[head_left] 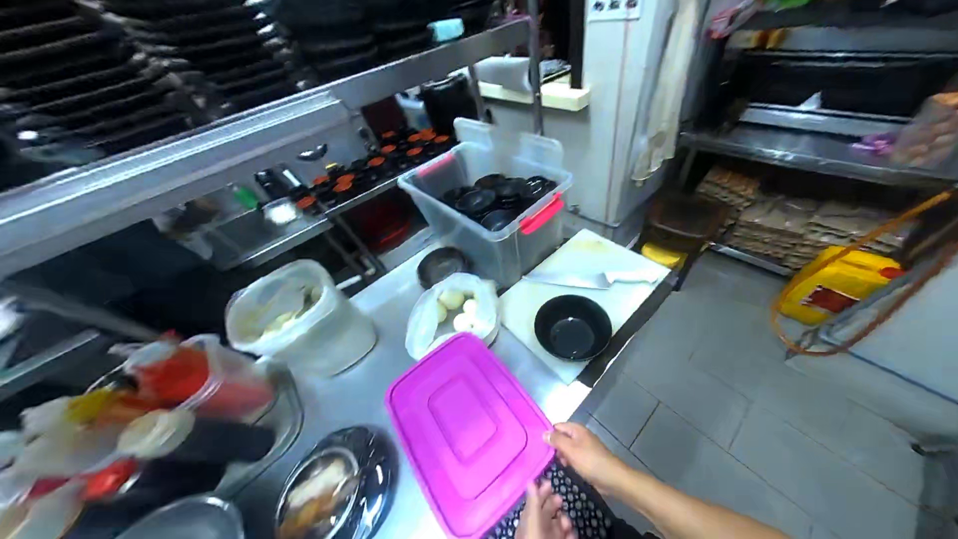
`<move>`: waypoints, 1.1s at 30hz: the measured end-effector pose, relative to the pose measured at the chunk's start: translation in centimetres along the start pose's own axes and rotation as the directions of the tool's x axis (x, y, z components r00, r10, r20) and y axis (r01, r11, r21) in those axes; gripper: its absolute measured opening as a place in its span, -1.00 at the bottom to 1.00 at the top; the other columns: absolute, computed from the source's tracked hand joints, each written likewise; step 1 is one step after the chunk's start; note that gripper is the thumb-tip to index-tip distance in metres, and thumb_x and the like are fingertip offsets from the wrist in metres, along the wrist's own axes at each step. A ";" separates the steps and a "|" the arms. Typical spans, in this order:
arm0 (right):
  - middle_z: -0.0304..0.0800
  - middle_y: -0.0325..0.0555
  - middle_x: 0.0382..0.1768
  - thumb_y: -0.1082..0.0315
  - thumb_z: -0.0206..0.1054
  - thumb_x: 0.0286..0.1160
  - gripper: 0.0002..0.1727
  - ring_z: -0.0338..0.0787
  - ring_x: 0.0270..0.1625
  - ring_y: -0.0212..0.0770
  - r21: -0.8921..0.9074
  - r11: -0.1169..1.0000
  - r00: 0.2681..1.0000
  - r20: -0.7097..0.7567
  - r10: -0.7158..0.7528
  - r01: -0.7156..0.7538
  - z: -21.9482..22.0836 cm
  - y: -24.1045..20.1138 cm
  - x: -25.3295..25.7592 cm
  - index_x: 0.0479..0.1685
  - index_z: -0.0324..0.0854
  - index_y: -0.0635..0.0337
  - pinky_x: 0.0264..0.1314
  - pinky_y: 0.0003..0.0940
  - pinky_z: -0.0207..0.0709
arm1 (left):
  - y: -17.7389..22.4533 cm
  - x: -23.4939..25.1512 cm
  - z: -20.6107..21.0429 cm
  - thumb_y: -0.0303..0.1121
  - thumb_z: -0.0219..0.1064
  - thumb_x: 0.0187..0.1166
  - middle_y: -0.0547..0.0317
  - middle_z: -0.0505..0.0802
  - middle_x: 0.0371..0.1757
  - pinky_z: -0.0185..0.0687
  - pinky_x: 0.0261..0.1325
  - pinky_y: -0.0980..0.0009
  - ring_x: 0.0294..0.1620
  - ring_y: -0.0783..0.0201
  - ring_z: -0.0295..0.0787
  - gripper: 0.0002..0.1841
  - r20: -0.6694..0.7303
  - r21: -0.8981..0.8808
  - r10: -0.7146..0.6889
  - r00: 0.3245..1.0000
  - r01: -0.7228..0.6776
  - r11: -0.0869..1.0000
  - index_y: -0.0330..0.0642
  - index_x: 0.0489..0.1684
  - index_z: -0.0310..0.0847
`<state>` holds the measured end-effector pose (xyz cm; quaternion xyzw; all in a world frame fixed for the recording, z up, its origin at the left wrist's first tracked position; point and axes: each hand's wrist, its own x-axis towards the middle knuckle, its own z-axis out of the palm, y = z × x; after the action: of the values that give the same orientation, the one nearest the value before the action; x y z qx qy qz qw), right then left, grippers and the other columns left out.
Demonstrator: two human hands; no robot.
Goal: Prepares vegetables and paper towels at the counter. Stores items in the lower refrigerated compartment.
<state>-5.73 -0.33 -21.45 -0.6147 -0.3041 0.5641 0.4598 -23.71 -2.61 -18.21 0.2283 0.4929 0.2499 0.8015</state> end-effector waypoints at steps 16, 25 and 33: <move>0.64 -0.22 -0.45 -0.05 0.11 0.80 -0.53 0.61 -0.43 -0.31 0.062 0.997 0.991 0.119 -0.054 0.047 -2.0 1.7 0.7 -0.22 0.66 0.18 -0.27 -0.33 0.53 | -0.5 3.8 7.1 0.06 -0.02 0.86 0.28 0.60 -0.58 0.52 -0.63 0.52 -0.73 0.42 0.47 -0.55 -0.269 -0.249 0.068 0.961 -0.138 0.959 -0.15 0.00 0.57; 0.61 -0.18 -0.49 -0.05 -0.03 0.90 -0.52 0.47 -0.65 -0.32 0.518 0.743 0.817 -0.135 0.561 -0.424 -6.6 11.9 0.5 -0.09 0.57 0.17 -0.59 -0.43 0.41 | 3.7 -2.8 -5.6 0.01 0.09 0.83 -0.12 0.70 0.06 0.67 -0.24 0.26 -0.27 0.19 0.71 -0.42 -0.630 0.278 0.360 0.688 -0.233 0.932 -0.32 0.55 0.25; 0.58 0.26 0.48 -0.27 -0.26 0.85 -0.21 0.75 0.29 0.16 0.644 0.687 0.827 -0.147 0.542 -0.336 -1.8 9.6 6.0 0.73 0.22 0.20 0.22 0.08 0.63 | 11.9 2.2 -7.8 0.03 0.40 0.64 -0.32 0.82 0.05 0.84 -0.07 -0.14 -0.01 -0.19 0.87 -0.37 -0.490 0.437 0.227 0.842 0.012 0.899 -0.32 0.41 0.38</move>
<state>-4.27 0.86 -32.74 -0.5789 0.1268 0.6148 0.5204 -32.01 8.85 -15.59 0.3467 0.7224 0.2358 0.5498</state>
